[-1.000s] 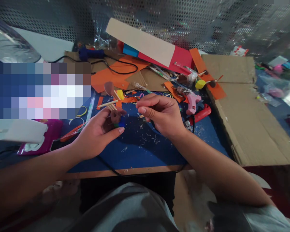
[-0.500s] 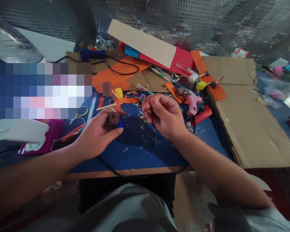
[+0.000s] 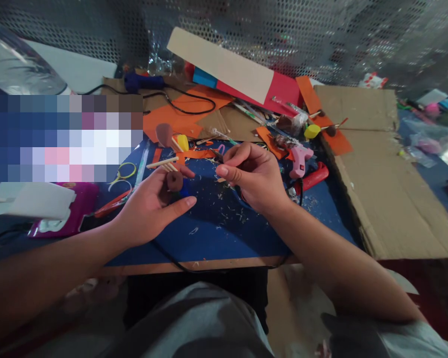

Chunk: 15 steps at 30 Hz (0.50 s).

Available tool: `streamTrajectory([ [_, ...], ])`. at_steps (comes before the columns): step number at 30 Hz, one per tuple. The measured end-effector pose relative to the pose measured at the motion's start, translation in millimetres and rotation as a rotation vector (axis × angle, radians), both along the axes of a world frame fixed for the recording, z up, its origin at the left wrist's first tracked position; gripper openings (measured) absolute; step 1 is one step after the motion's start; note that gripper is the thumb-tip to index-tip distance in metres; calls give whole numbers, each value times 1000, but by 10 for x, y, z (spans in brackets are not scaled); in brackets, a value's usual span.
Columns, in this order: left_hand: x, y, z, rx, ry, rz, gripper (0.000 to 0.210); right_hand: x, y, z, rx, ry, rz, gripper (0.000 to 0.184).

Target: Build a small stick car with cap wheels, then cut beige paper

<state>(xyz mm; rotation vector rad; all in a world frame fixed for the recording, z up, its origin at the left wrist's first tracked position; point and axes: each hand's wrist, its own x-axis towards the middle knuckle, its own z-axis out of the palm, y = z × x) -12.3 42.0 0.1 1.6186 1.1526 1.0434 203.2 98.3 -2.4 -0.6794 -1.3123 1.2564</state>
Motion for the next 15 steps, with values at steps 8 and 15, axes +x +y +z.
streamTrajectory([
  [8, 0, 1, 39, 46, 61, -23, 20, 29, 2, -43, -30, -58, -44, 42],
  [15, -1, -12, 63, 66, 84, -65, 17, 63, 29, -101, -61, -91, -44, 25],
])
